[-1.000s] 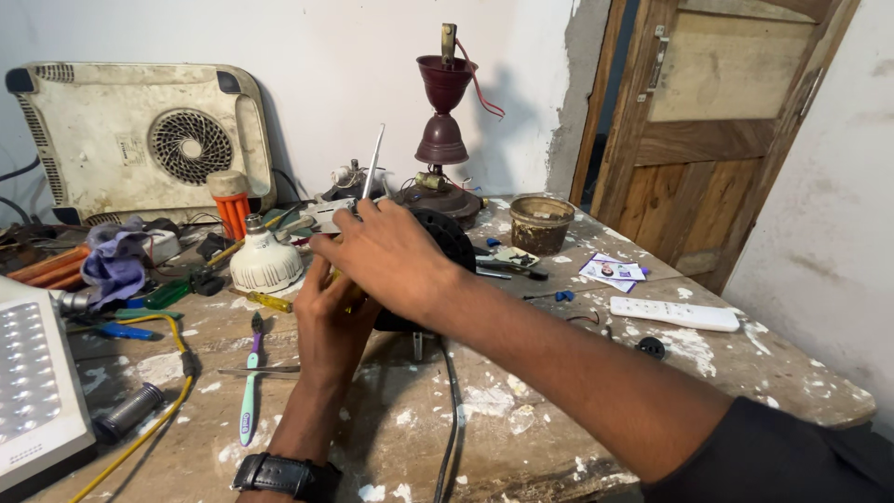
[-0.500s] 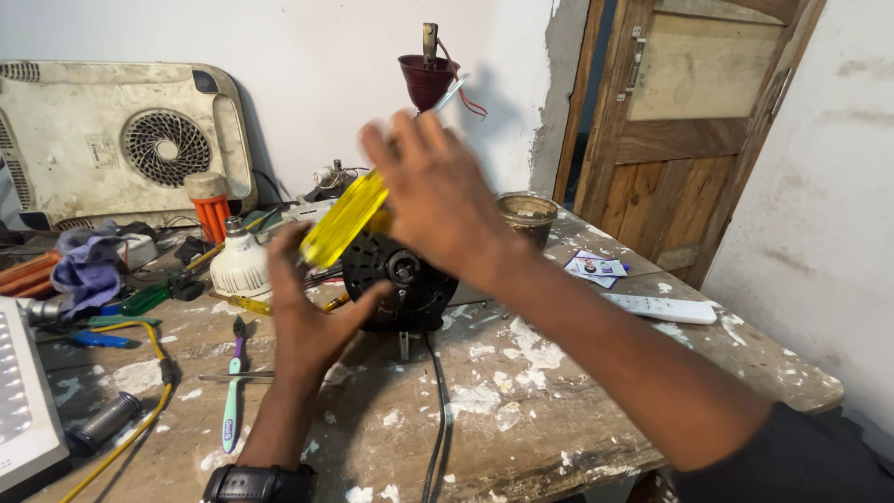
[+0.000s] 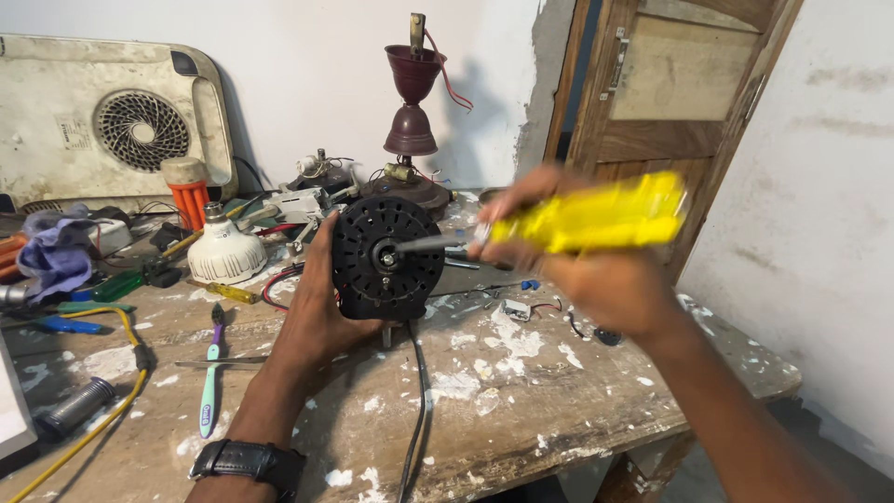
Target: The person holds a black electric fan motor on a cluttered workbench and uses a yellow-handled screwdriver to loosen and remove screws from the motor housing, repositioning the screwdriver on different screws and steadying the motor with the other hand. The clip ends while the person is still working on the housing.
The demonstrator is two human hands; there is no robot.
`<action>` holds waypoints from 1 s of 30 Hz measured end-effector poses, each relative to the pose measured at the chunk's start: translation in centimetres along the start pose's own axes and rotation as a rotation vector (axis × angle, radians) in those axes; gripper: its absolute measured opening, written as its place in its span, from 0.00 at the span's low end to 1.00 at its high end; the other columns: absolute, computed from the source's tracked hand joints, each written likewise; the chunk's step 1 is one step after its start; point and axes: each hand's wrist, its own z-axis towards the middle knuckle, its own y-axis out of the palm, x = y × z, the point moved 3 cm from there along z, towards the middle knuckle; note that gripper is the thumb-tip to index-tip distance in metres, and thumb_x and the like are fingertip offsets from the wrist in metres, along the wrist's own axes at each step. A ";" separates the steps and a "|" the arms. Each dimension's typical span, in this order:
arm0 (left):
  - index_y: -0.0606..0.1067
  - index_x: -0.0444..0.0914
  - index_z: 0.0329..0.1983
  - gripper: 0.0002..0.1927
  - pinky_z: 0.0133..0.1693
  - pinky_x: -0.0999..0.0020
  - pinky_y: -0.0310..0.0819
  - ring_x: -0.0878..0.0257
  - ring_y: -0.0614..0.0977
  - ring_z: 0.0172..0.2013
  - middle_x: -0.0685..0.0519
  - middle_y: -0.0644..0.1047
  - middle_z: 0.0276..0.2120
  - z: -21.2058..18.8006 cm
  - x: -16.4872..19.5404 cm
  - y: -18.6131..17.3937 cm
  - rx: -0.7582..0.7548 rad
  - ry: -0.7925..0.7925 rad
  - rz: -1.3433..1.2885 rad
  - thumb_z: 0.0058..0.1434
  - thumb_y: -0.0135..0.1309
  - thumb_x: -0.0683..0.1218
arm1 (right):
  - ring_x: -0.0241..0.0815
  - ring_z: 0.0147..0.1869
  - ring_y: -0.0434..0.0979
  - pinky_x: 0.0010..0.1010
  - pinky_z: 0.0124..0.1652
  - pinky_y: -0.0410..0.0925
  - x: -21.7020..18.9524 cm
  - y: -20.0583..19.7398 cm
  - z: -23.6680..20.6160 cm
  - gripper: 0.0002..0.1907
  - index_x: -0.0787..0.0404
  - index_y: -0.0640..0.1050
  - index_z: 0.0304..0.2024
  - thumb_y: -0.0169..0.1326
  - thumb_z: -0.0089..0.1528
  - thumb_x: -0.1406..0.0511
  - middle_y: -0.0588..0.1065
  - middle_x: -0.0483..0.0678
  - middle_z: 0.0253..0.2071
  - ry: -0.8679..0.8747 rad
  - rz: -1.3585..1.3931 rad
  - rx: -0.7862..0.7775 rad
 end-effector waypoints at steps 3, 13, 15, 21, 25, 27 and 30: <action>0.46 0.38 0.76 0.75 0.68 0.55 0.60 0.45 0.65 0.69 0.38 0.61 0.69 0.0 0.1 0.0 0.003 -0.020 -0.015 0.26 0.80 0.45 | 0.38 0.51 0.85 0.31 0.46 0.78 0.4 2.4 -1.3 0.07 0.59 0.79 0.41 0.64 0.63 0.67 0.80 0.47 0.46 -0.032 -0.136 -0.106; 0.48 0.37 0.75 0.76 0.68 0.56 0.59 0.45 0.65 0.69 0.38 0.62 0.68 -0.2 0.4 0.0 0.009 -0.035 -0.052 0.22 0.81 0.42 | 0.38 0.43 0.86 0.27 0.42 0.78 0.5 5.6 -3.5 0.09 0.61 0.79 0.41 0.66 0.60 0.68 0.81 0.47 0.41 -0.155 -0.518 -0.130; 0.48 0.37 0.75 0.75 0.68 0.56 0.59 0.45 0.65 0.69 0.38 0.62 0.69 -0.2 0.5 0.0 0.019 -0.005 -0.073 0.23 0.80 0.42 | 0.39 0.42 0.86 0.27 0.42 0.79 1.5 5.7 -3.0 0.09 0.62 0.79 0.40 0.66 0.59 0.69 0.82 0.48 0.41 -0.125 -0.525 -0.088; 0.48 0.36 0.75 0.75 0.68 0.55 0.58 0.44 0.64 0.69 0.37 0.60 0.69 0.0 0.5 -0.1 0.032 0.041 -0.064 0.24 0.81 0.43 | 0.41 0.45 0.86 0.28 0.44 0.78 3.0 5.8 -2.8 0.08 0.64 0.80 0.39 0.66 0.59 0.70 0.82 0.49 0.41 -0.122 -0.494 0.010; 0.48 0.37 0.76 0.75 0.68 0.56 0.59 0.46 0.64 0.70 0.39 0.60 0.70 -0.3 0.6 0.0 0.012 -0.019 -0.098 0.25 0.80 0.42 | 0.40 0.45 0.86 0.28 0.44 0.77 2.8 5.8 -2.9 0.08 0.65 0.80 0.37 0.66 0.58 0.70 0.82 0.49 0.41 -0.078 -0.452 0.060; 0.48 0.38 0.76 0.75 0.68 0.56 0.59 0.47 0.64 0.70 0.39 0.61 0.70 -0.3 0.7 0.0 0.010 -0.019 -0.098 0.25 0.80 0.43 | 0.39 0.45 0.85 0.27 0.44 0.77 2.8 5.9 -2.8 0.08 0.65 0.80 0.37 0.67 0.58 0.69 0.82 0.49 0.40 -0.048 -0.438 0.098; 0.47 0.38 0.76 0.75 0.68 0.56 0.59 0.46 0.64 0.70 0.40 0.60 0.70 -0.3 0.8 -0.2 0.003 -0.041 -0.088 0.25 0.80 0.43 | 0.37 0.42 0.85 0.27 0.42 0.76 2.8 6.1 -2.8 0.09 0.65 0.80 0.36 0.67 0.58 0.68 0.82 0.49 0.38 0.005 -0.433 0.159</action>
